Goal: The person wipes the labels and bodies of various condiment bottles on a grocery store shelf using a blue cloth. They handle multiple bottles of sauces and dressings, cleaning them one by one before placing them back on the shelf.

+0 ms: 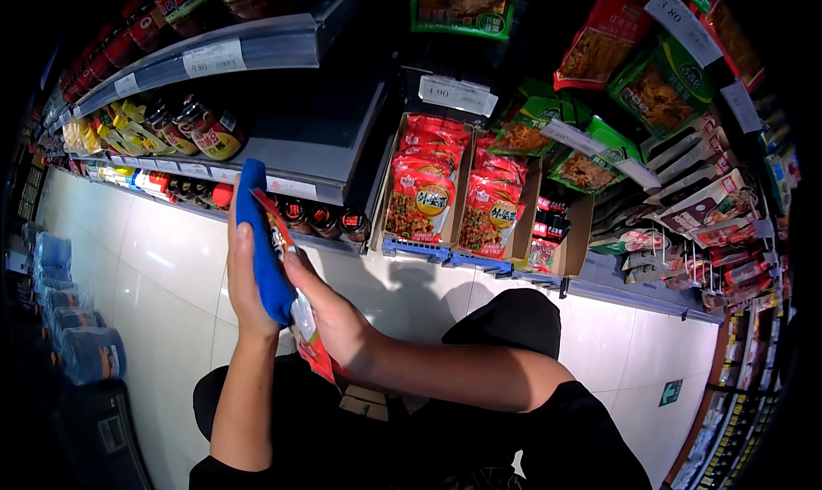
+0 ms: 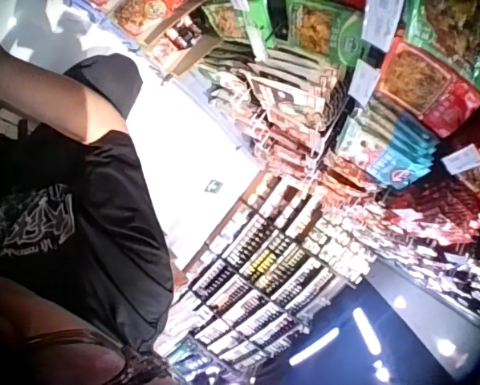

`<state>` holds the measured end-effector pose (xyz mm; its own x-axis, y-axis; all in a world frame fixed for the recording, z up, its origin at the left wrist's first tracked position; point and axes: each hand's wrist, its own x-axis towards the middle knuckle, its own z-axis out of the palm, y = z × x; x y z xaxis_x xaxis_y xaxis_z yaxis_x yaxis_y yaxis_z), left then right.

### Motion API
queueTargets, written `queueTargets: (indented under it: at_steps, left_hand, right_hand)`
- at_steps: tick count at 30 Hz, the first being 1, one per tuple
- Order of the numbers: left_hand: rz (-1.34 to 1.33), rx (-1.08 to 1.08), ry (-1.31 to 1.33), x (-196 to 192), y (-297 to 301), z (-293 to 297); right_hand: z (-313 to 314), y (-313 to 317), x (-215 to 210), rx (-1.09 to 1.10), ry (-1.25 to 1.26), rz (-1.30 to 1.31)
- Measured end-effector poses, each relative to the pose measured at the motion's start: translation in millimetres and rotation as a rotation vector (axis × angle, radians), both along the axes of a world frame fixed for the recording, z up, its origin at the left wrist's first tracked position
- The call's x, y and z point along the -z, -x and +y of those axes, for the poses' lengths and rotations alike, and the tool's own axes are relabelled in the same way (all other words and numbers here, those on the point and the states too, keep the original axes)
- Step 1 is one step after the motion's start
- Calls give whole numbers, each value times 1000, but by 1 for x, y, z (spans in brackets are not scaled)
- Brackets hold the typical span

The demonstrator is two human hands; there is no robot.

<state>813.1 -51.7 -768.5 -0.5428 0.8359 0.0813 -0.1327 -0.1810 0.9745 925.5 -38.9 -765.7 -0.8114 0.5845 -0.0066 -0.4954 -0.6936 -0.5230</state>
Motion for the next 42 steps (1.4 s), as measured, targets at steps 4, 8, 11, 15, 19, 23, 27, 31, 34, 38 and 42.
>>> queueTargets:
  at_steps: [4, 8, 11, 15, 19, 23, 27, 31, 34, 38, 42]
  left_hand:
    - [-188, 45, 75, 17, -13, -12]
    - [128, 154, 72, 8, -36, -20]
    - [772, 196, 75, -3, -47, -17]
    - [795, 160, 62, 3, -50, -17]
    - [778, 79, 15, -3, -40, -9]
    - [290, 38, 128, -5, -17, -12]
    - [398, 34, 114, -10, 2, -11]
    - [193, 41, 92, -10, 20, -10]
    - [-253, -82, 112, -3, 36, -2]
    - [-697, 187, -2, 13, 44, -25]
    - [-861, 471, 7, 15, 2, -25]
  right_hand:
    - [9, -10, -2, -11, 112, -178]
    - [17, -14, 3, 15, 157, -137]
    - [37, -16, 18, 16, 213, -146]
    - [36, -21, 7, 23, 180, -120]
    - [22, -21, 3, -20, 136, -79]
    - [5, -19, 0, -75, 49, -1]
    - [7, -29, -11, -150, -56, -114]
    - [11, -39, -19, -192, -267, -173]
    - [19, -55, -41, -271, -166, -225]
    - [37, -71, -71, -319, 104, -176]
    - [46, -56, -37, -31, -374, -280]
